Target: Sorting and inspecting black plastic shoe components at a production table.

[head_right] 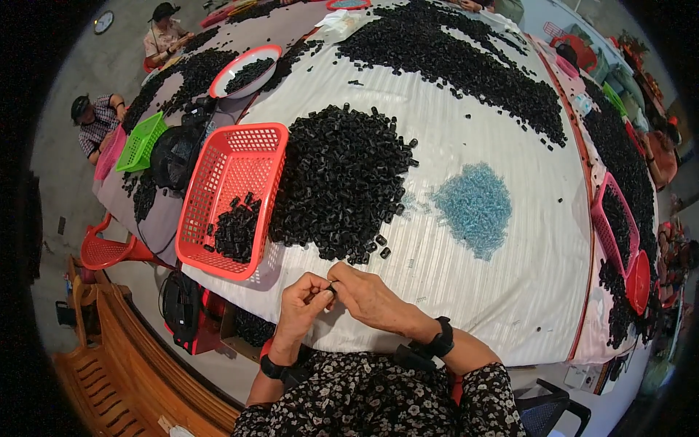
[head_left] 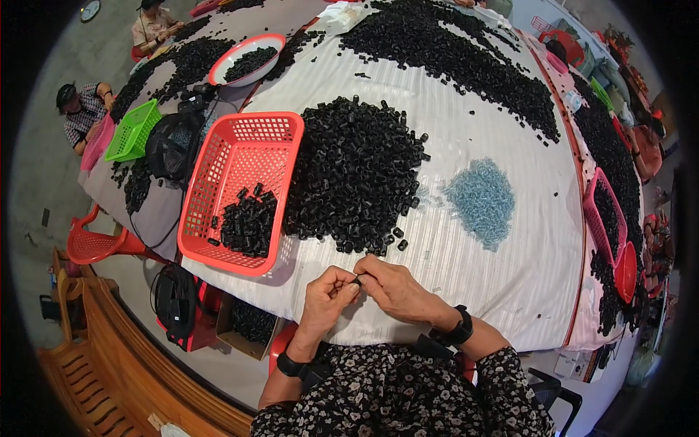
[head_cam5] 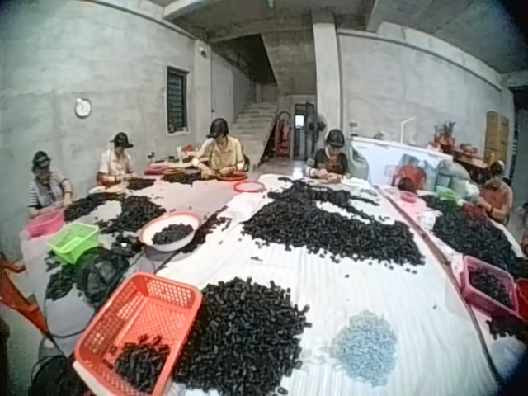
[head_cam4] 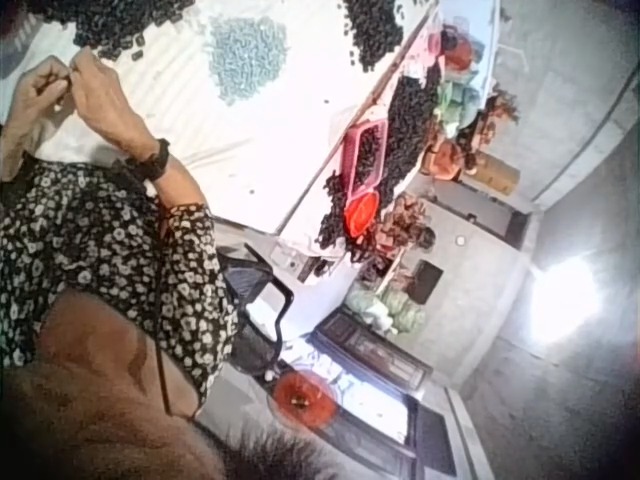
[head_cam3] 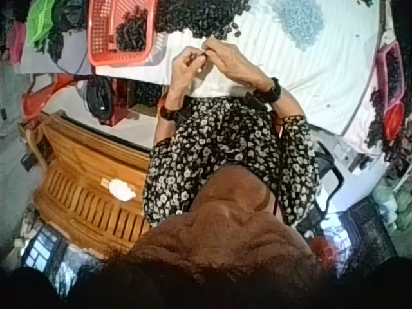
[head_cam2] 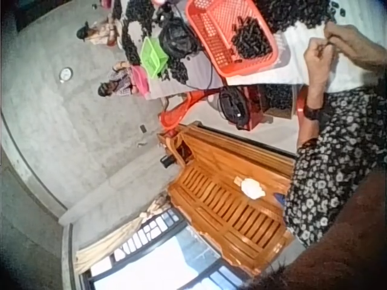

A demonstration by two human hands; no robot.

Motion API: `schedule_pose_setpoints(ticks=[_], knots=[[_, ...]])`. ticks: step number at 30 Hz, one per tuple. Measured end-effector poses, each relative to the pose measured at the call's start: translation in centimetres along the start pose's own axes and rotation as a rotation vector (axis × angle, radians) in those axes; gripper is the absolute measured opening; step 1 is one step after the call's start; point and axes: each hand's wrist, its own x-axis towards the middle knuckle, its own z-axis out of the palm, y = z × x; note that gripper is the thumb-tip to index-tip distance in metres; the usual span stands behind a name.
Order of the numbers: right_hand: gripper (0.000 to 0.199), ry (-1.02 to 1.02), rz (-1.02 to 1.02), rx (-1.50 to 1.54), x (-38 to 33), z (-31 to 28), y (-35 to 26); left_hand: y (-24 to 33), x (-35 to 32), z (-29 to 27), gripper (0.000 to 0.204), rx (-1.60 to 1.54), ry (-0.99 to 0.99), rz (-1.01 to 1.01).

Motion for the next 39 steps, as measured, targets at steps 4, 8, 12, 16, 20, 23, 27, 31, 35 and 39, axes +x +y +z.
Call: schedule_pose_setpoints(ticks=[4, 8, 12, 16, 20, 23, 27, 31, 35, 39], knots=[[0.012, 0.001, 0.034, 0.014, -0.2, 0.2, 0.0, -0.1, 0.0, 0.0, 0.007, 0.015, 0.012, 0.023], [0.012, 0.02, -0.033, 0.037, -0.3, 0.4, 0.3, -0.3, -0.2, 0.2, 0.007, -0.052, 0.063, 0.03], [0.006, -0.056, 0.015, 0.004, 0.0, -0.1, 0.1, -0.5, 0.0, 0.3, 0.009, -0.045, 0.068, 0.035], [0.008, -0.008, -0.118, -0.159, -0.2, 0.3, 0.9, -0.2, 0.0, 0.6, 0.011, 0.014, 0.073, 0.008], [0.014, -0.028, -0.197, -0.302, -0.4, 0.3, 1.1, -0.7, 0.0, 0.7, 0.006, 0.017, 0.104, 0.045], [0.017, -0.053, -0.201, -0.308, -0.7, 0.4, 1.8, -1.0, -0.1, 1.0, 0.006, 0.026, 0.113, 0.032], [0.02, -0.086, -0.198, -0.318, -0.7, 0.4, 2.1, -1.4, 0.1, 0.9, 0.007, 0.139, 0.113, 0.026], [0.023, -0.079, -0.153, -0.401, -0.9, 0.9, 2.2, -1.4, 0.2, 1.7, 0.015, 0.036, 0.121, 0.05], [0.025, -0.04, -0.227, -0.54, -1.0, 1.1, 2.2, -2.4, 0.3, 1.7, 0.009, -0.05, 0.177, 0.045], [0.028, 0.06, -0.311, -0.743, -0.9, 1.3, 1.7, -2.1, 0.3, 2.3, 0.011, -0.043, 0.203, 0.027]])
